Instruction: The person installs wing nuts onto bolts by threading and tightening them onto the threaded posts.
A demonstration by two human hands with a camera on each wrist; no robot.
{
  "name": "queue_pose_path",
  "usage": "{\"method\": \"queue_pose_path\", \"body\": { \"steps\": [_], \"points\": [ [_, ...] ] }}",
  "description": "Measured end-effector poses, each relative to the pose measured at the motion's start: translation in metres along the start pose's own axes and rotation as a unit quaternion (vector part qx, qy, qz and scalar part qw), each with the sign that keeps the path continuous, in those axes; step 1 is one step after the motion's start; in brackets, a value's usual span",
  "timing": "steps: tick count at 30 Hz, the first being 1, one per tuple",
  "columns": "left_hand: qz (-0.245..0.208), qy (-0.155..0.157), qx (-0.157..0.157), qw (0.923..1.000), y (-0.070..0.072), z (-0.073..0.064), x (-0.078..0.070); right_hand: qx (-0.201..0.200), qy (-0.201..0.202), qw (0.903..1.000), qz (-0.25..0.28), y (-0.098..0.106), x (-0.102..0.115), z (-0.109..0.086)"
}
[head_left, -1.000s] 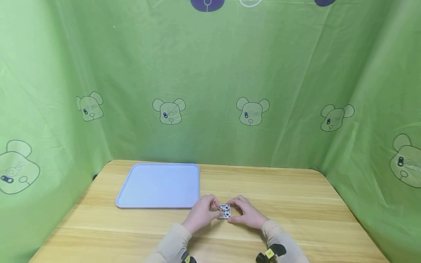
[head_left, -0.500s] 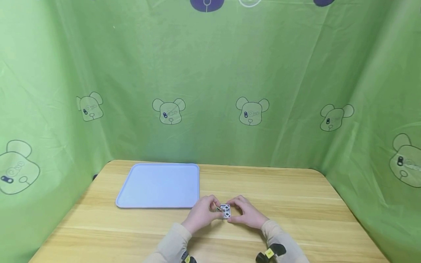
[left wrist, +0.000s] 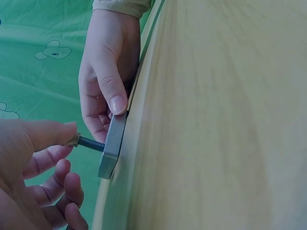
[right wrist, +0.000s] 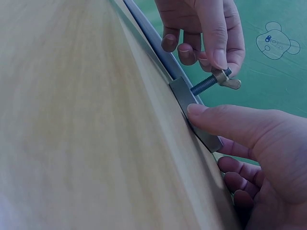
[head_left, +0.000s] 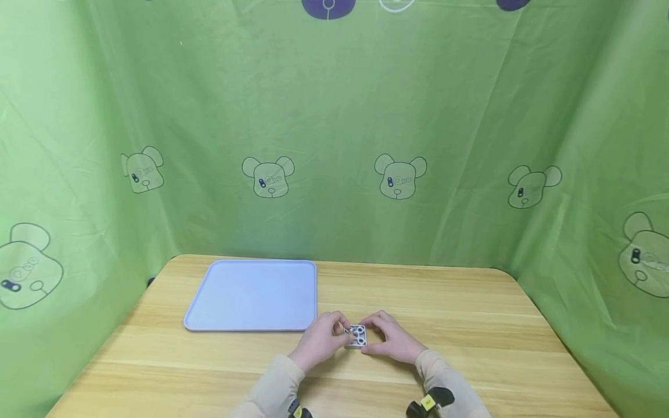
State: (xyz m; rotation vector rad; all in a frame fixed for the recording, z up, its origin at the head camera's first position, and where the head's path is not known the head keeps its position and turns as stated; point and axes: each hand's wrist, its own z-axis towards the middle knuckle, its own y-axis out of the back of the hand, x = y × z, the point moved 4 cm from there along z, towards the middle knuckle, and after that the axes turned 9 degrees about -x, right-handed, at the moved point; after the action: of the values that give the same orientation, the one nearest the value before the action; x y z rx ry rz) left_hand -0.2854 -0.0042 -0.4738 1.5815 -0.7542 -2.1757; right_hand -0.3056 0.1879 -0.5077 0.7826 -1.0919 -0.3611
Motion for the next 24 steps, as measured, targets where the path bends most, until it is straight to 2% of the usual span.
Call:
{"method": "queue_pose_path", "body": {
  "steps": [12, 20, 24],
  "points": [
    [0.027, -0.006, -0.001, 0.9996, 0.0001, 0.0009, 0.0002, 0.0, 0.01, 0.9999, -0.003, -0.0003, 0.0023, 0.0006],
    [-0.016, 0.012, -0.007, 0.9998, 0.0024, 0.0006, 0.001, 0.0, 0.0, 1.0, -0.002, 0.0008, 0.0016, 0.0014],
    [-0.005, 0.012, -0.01, 0.9999, 0.003, 0.0006, 0.0011, 0.0, -0.003, 1.0, -0.002, 0.0006, 0.001, 0.0015]
  ]
}}
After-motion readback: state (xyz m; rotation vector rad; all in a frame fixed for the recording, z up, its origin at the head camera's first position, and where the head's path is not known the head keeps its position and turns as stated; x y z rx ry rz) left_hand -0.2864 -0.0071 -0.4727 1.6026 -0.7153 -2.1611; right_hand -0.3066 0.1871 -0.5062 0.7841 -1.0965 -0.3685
